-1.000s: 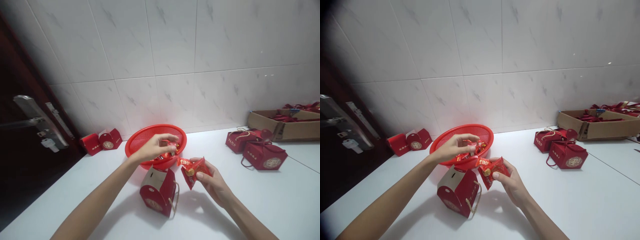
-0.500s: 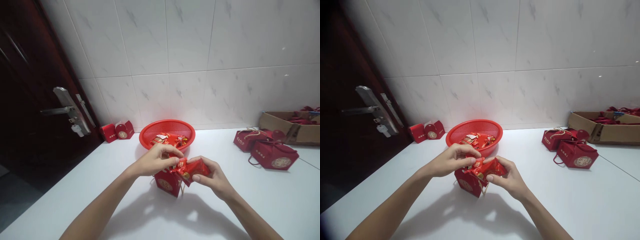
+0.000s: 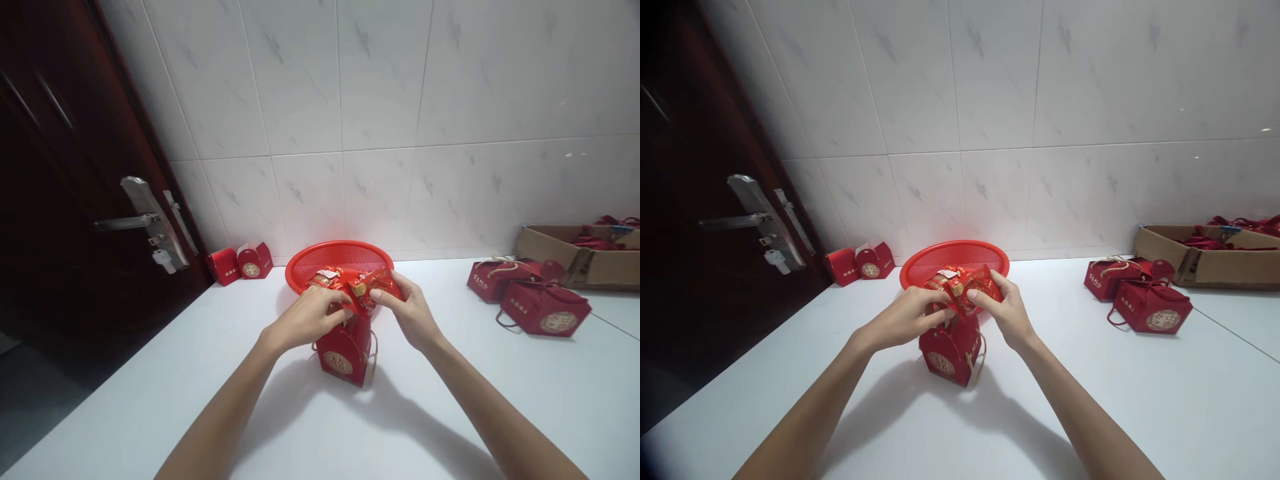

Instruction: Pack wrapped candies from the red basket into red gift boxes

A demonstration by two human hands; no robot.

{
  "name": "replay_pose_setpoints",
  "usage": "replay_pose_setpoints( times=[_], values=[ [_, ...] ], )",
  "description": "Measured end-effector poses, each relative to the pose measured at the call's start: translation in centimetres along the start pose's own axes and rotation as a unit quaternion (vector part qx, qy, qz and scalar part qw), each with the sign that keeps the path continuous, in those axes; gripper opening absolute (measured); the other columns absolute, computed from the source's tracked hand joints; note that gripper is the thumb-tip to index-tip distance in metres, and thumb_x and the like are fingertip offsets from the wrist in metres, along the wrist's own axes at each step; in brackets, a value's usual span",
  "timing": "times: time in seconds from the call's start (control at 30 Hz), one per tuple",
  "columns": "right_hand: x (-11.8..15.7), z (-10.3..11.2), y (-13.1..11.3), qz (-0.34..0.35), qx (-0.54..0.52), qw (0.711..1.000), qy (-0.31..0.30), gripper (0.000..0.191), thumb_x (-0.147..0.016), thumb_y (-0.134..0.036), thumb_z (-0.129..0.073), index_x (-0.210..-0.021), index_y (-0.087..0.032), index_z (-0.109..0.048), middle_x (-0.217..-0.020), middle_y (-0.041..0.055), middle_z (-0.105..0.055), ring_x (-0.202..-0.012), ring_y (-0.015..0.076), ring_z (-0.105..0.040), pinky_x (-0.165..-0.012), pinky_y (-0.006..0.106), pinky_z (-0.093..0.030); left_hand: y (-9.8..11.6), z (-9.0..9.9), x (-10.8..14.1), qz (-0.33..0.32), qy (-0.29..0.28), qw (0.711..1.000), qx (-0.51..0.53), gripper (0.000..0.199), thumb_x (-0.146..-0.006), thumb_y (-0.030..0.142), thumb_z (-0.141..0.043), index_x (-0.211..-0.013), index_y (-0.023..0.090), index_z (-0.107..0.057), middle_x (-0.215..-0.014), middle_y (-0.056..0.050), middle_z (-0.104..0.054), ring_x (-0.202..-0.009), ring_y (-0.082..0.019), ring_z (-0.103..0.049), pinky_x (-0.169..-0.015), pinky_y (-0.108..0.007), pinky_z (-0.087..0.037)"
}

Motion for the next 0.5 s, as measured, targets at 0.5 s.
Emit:
replay_pose_setpoints(
  times=[0.5],
  values=[
    [-1.1, -4.2, 0.1, 0.009, 0.189, 0.973, -0.131, 0.031, -0.089, -0.05, -0.065, -0.098, -0.021, -0.062, -0.096, 0.0039, -0.068, -0.088, 0.0205, -0.062, -0.079, 0.034, -0.051, -2.0, -0.9, 1.5, 0.044, -0.102, 0.994, -0.019, 0.023, -0.087, 0.035, -0.053, -0.093, 0.02, -0.069, -0.09, -0.004, -0.066, -0.078, -0.021, -0.059, -0.065, -0.029, -0.046]
  ],
)
Point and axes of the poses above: each hand's wrist, its own x-axis away from the middle knuckle, its own z-axis out of the back of the hand, y = z × x, the point moved 10 cm from there along -x, towards the middle knuckle
